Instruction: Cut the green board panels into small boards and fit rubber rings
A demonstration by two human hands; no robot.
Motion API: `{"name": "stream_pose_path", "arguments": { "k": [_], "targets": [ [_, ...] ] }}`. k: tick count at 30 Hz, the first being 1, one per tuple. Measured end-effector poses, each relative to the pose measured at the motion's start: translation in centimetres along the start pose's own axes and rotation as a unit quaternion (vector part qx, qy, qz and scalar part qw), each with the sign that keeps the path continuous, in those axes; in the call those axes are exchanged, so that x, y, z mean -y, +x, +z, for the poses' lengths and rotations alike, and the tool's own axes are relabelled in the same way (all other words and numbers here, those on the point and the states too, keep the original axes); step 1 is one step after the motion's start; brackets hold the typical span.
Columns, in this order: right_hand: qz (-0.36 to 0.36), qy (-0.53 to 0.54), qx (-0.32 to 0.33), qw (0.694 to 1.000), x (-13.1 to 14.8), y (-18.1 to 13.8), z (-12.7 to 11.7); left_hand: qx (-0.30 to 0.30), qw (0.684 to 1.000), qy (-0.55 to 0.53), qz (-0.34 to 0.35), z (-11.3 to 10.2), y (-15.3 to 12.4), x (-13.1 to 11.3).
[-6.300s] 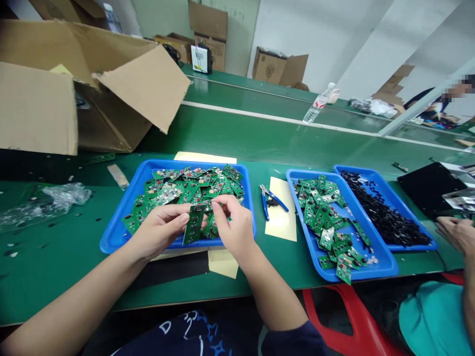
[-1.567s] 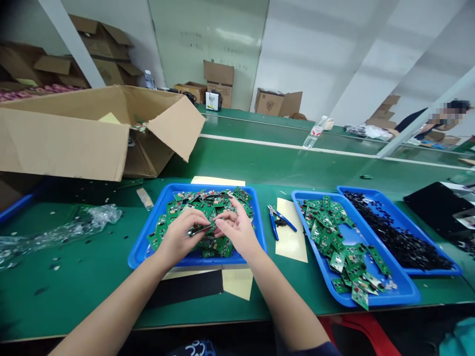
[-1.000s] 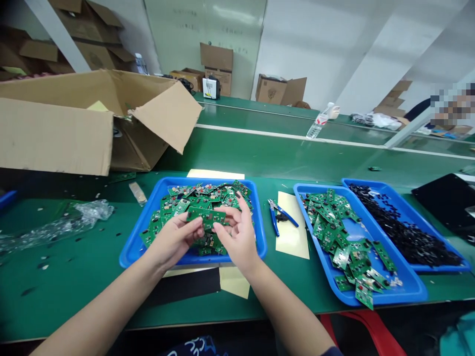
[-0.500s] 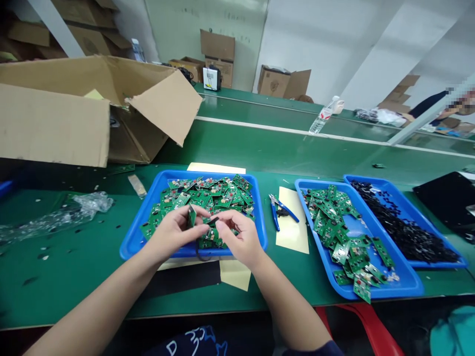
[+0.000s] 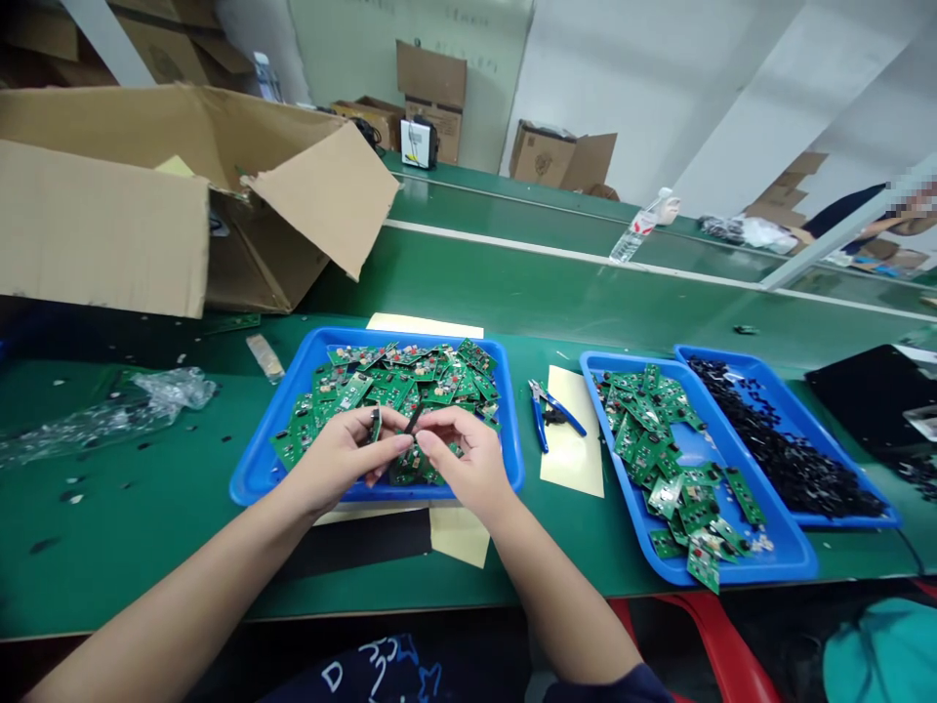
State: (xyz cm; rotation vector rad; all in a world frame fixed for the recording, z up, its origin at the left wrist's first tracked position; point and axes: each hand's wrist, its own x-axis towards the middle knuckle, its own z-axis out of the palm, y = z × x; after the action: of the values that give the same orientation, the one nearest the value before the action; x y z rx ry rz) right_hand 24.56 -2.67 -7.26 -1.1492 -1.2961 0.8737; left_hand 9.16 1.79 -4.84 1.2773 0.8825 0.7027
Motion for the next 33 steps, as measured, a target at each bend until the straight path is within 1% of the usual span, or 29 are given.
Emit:
{"name": "stream_pose_path", "arguments": {
  "k": [2, 6, 8, 10, 12, 13, 14, 16, 18, 20, 23, 26, 29, 33],
  "targets": [
    [-0.007, 0.021, -0.014, 1.000, 0.0, -0.2, 0.4, 0.012, 1.000, 0.016, -0.001, 0.0, 0.1, 0.0],
    [-0.011, 0.000, -0.040, 0.999, -0.1, -0.3, 0.8, 0.064, 0.997, 0.043, -0.006, -0.1, 0.0, 0.0],
    [-0.026, -0.007, -0.063, 0.998, -0.2, -0.1, 0.6, 0.108, 0.994, 0.018, -0.015, -0.2, -0.1, -0.2],
    [-0.052, 0.003, -0.115, 0.992, -0.1, 0.0, 0.1, 0.147, 0.988, -0.038, -0.031, -0.4, -0.1, -0.3],
    [-0.079, 0.017, -0.155, 0.985, 0.1, 0.1, -0.6, 0.155, 0.983, -0.082, -0.047, -0.5, 0.0, -0.4],
    [-0.091, 0.015, -0.152, 0.984, 0.2, 0.2, -0.9, 0.150, 0.984, -0.085, -0.052, -0.6, 0.1, -0.4],
    [-0.102, 0.003, -0.129, 0.986, 0.3, 0.2, -1.2, 0.144, 0.985, -0.077, -0.053, -0.7, 0.2, -0.4],
    [-0.118, -0.050, -0.044, 0.991, 0.6, 0.2, -1.5, 0.137, 0.988, -0.047, -0.046, -0.7, 0.4, -0.3],
    [-0.131, -0.115, 0.034, 0.984, 0.8, 0.2, -1.5, 0.142, 0.989, -0.026, -0.038, -0.7, 0.5, -0.3],
    [-0.144, -0.167, 0.073, 0.973, 0.8, 0.2, -1.3, 0.149, 0.988, -0.015, -0.033, -0.5, 0.4, -0.3],
    [-0.148, -0.215, 0.096, 0.960, 0.7, 0.3, -1.1, 0.159, 0.987, 0.006, -0.035, -0.2, 0.3, -0.5],
    [-0.135, -0.249, 0.107, 0.953, 0.6, 0.3, -1.2, 0.169, 0.984, 0.021, -0.050, -0.1, 0.2, -0.6],
    [-0.123, -0.258, 0.114, 0.951, 0.7, 0.4, -1.3, 0.177, 0.981, 0.004, -0.076, -0.2, 0.2, -0.6],
    [-0.119, -0.266, 0.123, 0.949, 0.8, 0.3, -1.3, 0.170, 0.981, -0.007, -0.095, -0.2, 0.2, -0.3]
  ]
}}
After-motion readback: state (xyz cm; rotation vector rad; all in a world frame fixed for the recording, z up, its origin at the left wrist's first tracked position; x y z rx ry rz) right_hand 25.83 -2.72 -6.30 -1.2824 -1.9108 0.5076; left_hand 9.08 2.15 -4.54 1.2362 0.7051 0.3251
